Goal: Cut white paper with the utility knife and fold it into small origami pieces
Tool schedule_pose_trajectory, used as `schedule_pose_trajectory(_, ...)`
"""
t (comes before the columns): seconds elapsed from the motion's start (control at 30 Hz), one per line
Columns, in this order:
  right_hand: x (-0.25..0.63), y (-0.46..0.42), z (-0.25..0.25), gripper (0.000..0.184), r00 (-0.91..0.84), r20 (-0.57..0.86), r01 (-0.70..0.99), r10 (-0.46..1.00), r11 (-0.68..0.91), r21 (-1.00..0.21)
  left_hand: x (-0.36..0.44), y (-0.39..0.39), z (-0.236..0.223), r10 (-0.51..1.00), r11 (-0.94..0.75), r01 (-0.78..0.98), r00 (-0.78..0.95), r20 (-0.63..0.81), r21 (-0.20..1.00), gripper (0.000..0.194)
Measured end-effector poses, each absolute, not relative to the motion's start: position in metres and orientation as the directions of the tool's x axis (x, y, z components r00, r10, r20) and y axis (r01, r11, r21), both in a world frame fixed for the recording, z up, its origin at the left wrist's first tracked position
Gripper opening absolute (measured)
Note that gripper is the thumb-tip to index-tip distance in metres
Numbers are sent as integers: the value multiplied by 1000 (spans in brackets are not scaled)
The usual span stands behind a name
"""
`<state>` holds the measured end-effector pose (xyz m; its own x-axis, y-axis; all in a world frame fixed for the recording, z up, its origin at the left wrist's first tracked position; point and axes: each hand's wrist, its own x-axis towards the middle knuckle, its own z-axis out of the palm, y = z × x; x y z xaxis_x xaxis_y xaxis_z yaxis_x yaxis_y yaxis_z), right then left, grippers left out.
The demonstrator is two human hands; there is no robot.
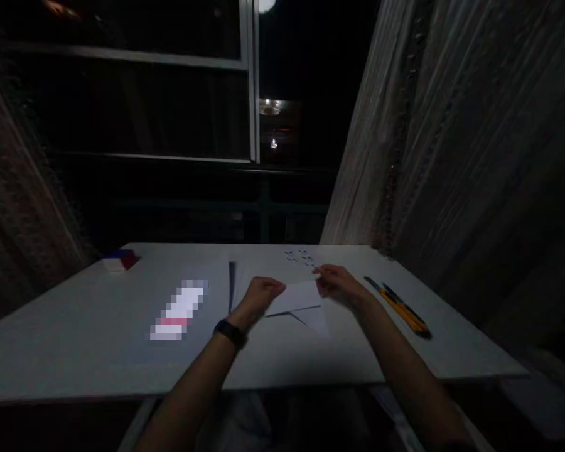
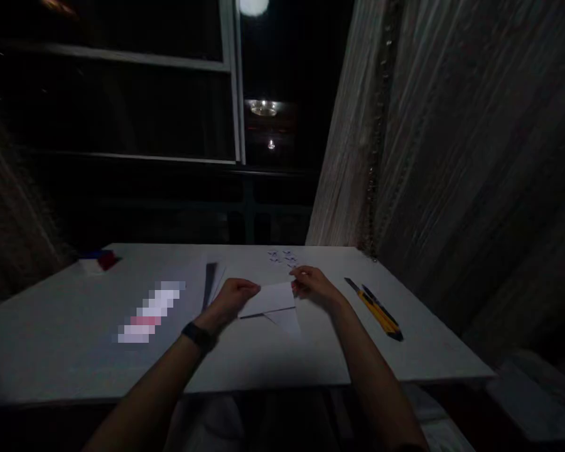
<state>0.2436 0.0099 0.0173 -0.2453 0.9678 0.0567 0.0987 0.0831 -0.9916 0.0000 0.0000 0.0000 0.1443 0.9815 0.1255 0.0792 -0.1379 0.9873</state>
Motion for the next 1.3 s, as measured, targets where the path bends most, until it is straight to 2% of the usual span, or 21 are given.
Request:
schedule_pose_trajectory(0.07, 229, 3, 13, 46, -338, 58, 86, 939, 92, -992, 0, -2, 2, 984, -123, 24, 130, 119, 992, 29)
schedule_pose_trajectory(0.13, 217, -1, 10, 42, -359, 74, 97, 930, 116, -989, 0, -3, 4, 985, -117, -13, 126, 118, 993, 31)
schedule_pose_trajectory(0.23, 209, -4, 11, 39, -253, 132, 156, 958, 176, -972, 0, -3, 6, 982, -128, -34, 136, 131, 991, 31)
schedule_pose_trajectory(0.3, 208, -6, 18, 34, -138, 228, 329, 964, 262, -907, -1, -2, 5, 973, -176, 29, 159, 169, 984, 30)
schedule_pose_trajectory(0.4, 206, -18, 36, 26, -146, 432, 655, 890, 414, -633, 0, -2, 2, 943, -301, 182, 200, 264, 936, 27)
schedule_pose_trajectory(0.47, 202, -32, 49, 23, -240, 521, 769, 819, 488, -413, 2, -3, -1, 918, -384, 271, 219, 332, 883, 25)
schedule_pose_trajectory(0.53, 195, -47, 59, 21, -334, 568, 818, 752, 530, -221, 3, -4, -4, 894, -440, 322, 243, 376, 838, 23)
schedule_pose_trajectory(0.6, 188, -59, 65, 19, -410, 585, 826, 700, 557, -88, 3, -5, -7, 878, -468, 330, 283, 387, 820, 21)
schedule_pose_trajectory(0.77, 177, -72, 66, 19, -530, 575, 799, 623, 594, 94, 3, -1, -12, 866, -488, 317, 289, 407, 813, 21)
schedule_pose_trajectory(0.87, 176, -74, 67, 18, -559, 565, 793, 607, 590, 150, 4, 0, -13, 872, -482, 330, 273, 407, 812, 21)
schedule_pose_trajectory(1.1, 174, -79, 69, 15, -578, 556, 790, 597, 581, 197, 5, -3, -7, 863, -496, 354, 303, 404, 793, 23)
schedule_pose_trajectory(1.2, 173, -81, 71, 17, -573, 539, 796, 617, 576, 186, 5, -6, -5, 870, -485, 366, 293, 396, 794, 24)
schedule_pose_trajectory(1.3, 175, -74, 80, 20, -522, 522, 827, 674, 550, 118, 5, -7, -4, 861, -497, 347, 312, 403, 795, 24)
